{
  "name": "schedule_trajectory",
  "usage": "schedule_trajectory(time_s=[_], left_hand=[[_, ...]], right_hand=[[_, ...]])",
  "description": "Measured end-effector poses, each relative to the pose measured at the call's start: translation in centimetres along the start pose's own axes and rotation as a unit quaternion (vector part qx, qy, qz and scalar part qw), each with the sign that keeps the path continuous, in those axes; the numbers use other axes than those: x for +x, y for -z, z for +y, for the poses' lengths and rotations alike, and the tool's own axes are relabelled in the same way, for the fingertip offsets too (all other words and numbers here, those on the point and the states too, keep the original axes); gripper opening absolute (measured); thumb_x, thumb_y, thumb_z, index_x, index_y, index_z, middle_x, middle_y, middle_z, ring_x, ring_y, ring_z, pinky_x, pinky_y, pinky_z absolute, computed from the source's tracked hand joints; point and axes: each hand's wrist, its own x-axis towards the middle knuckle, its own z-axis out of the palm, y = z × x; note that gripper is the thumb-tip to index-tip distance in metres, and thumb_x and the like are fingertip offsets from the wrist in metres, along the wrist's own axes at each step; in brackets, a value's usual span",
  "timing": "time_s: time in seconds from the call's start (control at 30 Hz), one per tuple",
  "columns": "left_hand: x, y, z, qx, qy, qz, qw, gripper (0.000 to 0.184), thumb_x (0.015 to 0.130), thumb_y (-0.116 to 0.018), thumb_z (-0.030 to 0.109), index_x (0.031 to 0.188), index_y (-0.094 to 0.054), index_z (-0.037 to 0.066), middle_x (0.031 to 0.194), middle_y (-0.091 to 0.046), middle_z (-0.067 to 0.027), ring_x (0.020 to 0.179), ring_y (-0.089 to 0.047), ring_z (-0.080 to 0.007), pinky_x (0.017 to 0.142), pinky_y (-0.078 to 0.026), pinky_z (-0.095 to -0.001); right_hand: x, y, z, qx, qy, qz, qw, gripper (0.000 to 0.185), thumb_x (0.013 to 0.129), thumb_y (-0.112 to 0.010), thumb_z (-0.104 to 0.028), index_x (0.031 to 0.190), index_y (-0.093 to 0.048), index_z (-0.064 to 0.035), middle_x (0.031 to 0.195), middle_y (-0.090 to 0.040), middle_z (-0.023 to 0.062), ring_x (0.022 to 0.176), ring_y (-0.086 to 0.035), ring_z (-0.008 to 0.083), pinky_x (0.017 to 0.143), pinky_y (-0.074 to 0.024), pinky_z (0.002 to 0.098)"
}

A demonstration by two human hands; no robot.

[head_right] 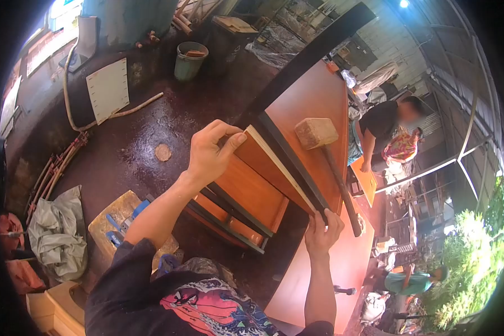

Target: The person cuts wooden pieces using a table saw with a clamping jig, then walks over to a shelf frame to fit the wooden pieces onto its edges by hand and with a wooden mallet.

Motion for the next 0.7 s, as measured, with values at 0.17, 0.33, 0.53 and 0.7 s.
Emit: schedule_trajectory(time_s=[0.17,0.33,0.53,0.7], left_hand=[[0.3,0.0,-0.3,0.011,-0.016,-0.003,1.000,0.014,0.087,-0.078,0.017,0.091,-0.073,0.004,0.080,-0.065,-0.0082,0.065,-0.061,-0.0193,0.059,-0.048,-0.0307],[0.4,0.6,-1.0,0.020,-0.021,-0.022,0.999,0.020,0.084,-0.081,0.018,0.095,-0.073,0.004,0.084,-0.066,-0.0085,0.077,-0.064,-0.0226,0.066,-0.050,-0.0342],[2.1,1.0,-3.5,-0.070,0.006,-0.065,0.995,0.065,0.081,-0.085,0.031,0.133,-0.058,0.001,0.130,-0.059,-0.0165,0.123,-0.057,-0.0283,0.103,-0.046,-0.0408],[2.7,1.3,-5.0,-0.126,0.068,-0.203,0.969,0.065,0.087,-0.075,0.052,0.131,-0.064,0.005,0.119,-0.058,-0.0205,0.111,-0.058,-0.0319,0.096,-0.048,-0.0410]], right_hand=[[0.2,-0.2,-0.3,-0.009,0.001,0.000,1.000,0.030,0.082,-0.079,-0.005,0.110,-0.068,-0.0049,0.123,-0.056,0.0147,0.109,-0.054,0.0340,0.089,-0.0458,0.0450],[3.0,1.3,-1.3,0.084,-0.027,-0.082,0.993,0.049,0.075,-0.085,-0.011,0.118,-0.063,-0.0037,0.128,-0.052,0.0171,0.111,-0.052,0.0362,0.087,-0.0479,0.0436],[9.2,0.4,-4.1,0.176,-0.092,-0.117,0.973,0.067,0.077,-0.087,-0.027,0.131,-0.056,-0.0025,0.131,-0.054,0.0194,0.118,-0.053,0.0364,0.098,-0.0465,0.0441],[12.4,-0.8,-4.1,0.328,-0.234,-0.235,0.885,0.069,0.079,-0.086,-0.029,0.134,-0.055,-0.0010,0.126,-0.060,0.0180,0.121,-0.056,0.0307,0.101,-0.0453,0.0413]])
